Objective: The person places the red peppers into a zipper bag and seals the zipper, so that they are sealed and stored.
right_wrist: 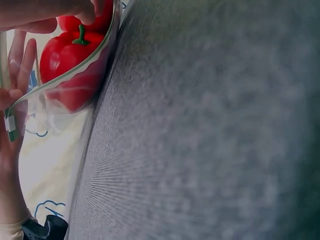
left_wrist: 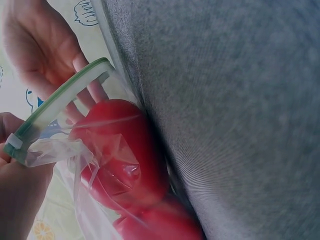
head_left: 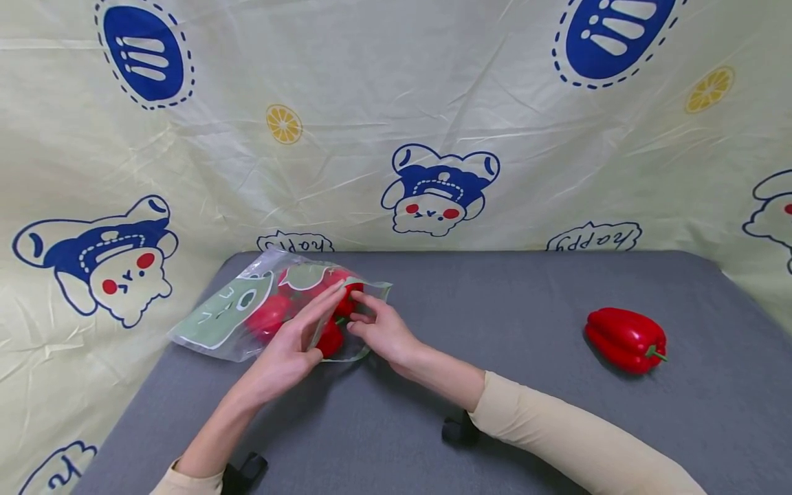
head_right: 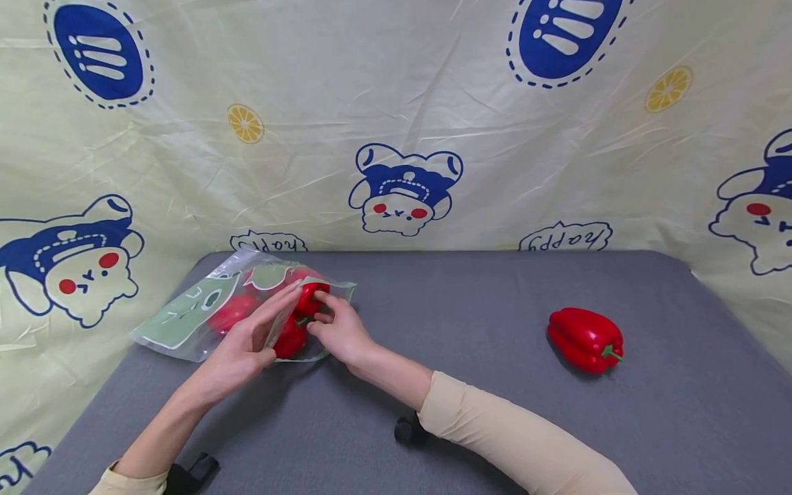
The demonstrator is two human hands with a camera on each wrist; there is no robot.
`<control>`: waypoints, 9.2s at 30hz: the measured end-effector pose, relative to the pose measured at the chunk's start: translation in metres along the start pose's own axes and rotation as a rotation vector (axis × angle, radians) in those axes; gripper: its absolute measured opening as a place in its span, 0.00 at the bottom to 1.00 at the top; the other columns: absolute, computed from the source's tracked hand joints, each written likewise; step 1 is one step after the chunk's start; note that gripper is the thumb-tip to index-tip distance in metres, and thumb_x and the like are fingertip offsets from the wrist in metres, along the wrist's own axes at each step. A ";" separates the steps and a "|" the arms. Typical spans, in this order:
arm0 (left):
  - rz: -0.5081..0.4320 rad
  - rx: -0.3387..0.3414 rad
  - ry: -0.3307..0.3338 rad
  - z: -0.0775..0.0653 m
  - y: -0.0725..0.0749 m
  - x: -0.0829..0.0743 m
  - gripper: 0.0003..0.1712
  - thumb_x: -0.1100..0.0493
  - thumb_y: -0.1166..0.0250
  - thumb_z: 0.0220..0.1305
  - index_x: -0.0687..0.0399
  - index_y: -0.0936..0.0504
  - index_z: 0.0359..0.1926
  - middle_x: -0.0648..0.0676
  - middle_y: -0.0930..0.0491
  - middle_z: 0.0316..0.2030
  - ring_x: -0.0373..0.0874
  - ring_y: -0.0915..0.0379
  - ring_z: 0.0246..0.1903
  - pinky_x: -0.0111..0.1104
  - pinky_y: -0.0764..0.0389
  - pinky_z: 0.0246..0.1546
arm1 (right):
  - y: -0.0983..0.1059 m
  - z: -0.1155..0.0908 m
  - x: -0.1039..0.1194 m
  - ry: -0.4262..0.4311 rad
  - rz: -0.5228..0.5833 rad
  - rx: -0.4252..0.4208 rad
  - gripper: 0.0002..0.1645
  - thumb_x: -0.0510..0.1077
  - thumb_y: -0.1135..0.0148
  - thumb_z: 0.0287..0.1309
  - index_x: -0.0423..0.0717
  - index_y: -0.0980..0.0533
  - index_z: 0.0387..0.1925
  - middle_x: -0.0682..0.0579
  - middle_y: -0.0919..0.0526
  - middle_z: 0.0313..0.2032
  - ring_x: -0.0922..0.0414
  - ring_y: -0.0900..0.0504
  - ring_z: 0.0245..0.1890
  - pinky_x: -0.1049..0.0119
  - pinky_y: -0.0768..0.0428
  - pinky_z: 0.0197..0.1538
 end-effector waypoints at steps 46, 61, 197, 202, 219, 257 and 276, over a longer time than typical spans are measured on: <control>-0.009 -0.025 0.031 0.000 0.001 0.001 0.58 0.81 0.37 0.48 0.35 0.42 0.76 0.39 0.49 0.74 0.45 0.53 0.72 0.45 0.24 0.55 | 0.109 -0.094 0.040 0.155 -0.236 -0.053 0.21 0.46 0.36 0.64 0.53 0.24 0.58 0.54 0.23 0.58 0.55 0.23 0.58 0.56 0.23 0.58; -0.009 -0.016 0.003 0.001 0.000 0.000 0.57 0.82 0.39 0.48 0.39 0.43 0.76 0.40 0.49 0.74 0.45 0.53 0.72 0.45 0.27 0.58 | 0.166 -0.140 0.042 0.205 -0.468 -0.135 0.24 0.46 0.36 0.64 0.57 0.27 0.61 0.56 0.24 0.57 0.58 0.22 0.54 0.70 0.21 0.51; -0.003 -0.044 0.030 0.000 -0.001 -0.001 0.56 0.81 0.39 0.49 0.40 0.42 0.76 0.39 0.49 0.74 0.44 0.52 0.71 0.47 0.25 0.57 | 0.105 -0.057 0.032 0.212 -0.581 0.088 0.45 0.43 0.23 0.46 0.52 0.34 0.66 0.52 0.26 0.58 0.49 0.27 0.57 0.52 0.20 0.53; -0.001 -0.043 0.031 0.000 -0.001 -0.001 0.56 0.81 0.38 0.49 0.40 0.42 0.76 0.39 0.49 0.74 0.45 0.52 0.71 0.48 0.24 0.55 | 0.087 -0.049 0.026 0.213 -0.573 0.098 0.42 0.45 0.24 0.48 0.52 0.32 0.65 0.54 0.25 0.57 0.50 0.25 0.56 0.56 0.19 0.51; -0.054 -0.028 -0.006 0.000 -0.005 -0.002 0.58 0.83 0.39 0.47 0.33 0.40 0.74 0.42 0.47 0.74 0.45 0.52 0.71 0.49 0.25 0.56 | 0.043 -0.027 0.010 0.155 -0.462 0.078 0.43 0.46 0.24 0.48 0.50 0.33 0.66 0.53 0.26 0.58 0.52 0.25 0.54 0.59 0.18 0.50; -0.105 -0.088 -0.050 0.001 -0.005 -0.002 0.56 0.84 0.44 0.50 0.36 0.40 0.75 0.43 0.48 0.74 0.44 0.54 0.72 0.50 0.23 0.52 | -0.012 -0.002 0.002 0.053 -0.303 0.104 0.42 0.44 0.28 0.52 0.45 0.32 0.68 0.50 0.22 0.56 0.50 0.21 0.51 0.60 0.19 0.51; -0.139 -0.062 -0.061 0.002 -0.007 -0.004 0.55 0.85 0.44 0.48 0.48 0.42 0.76 0.47 0.47 0.75 0.45 0.53 0.72 0.41 0.22 0.54 | -0.015 0.009 0.002 0.084 -0.363 0.041 0.37 0.43 0.26 0.51 0.46 0.28 0.63 0.50 0.21 0.54 0.50 0.21 0.49 0.61 0.19 0.50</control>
Point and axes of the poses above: each hand's wrist, its own z-axis towards the middle knuckle, its own y-axis out of the back of the hand, x = y × z, the point moved 5 cm from there along z, towards the middle knuckle
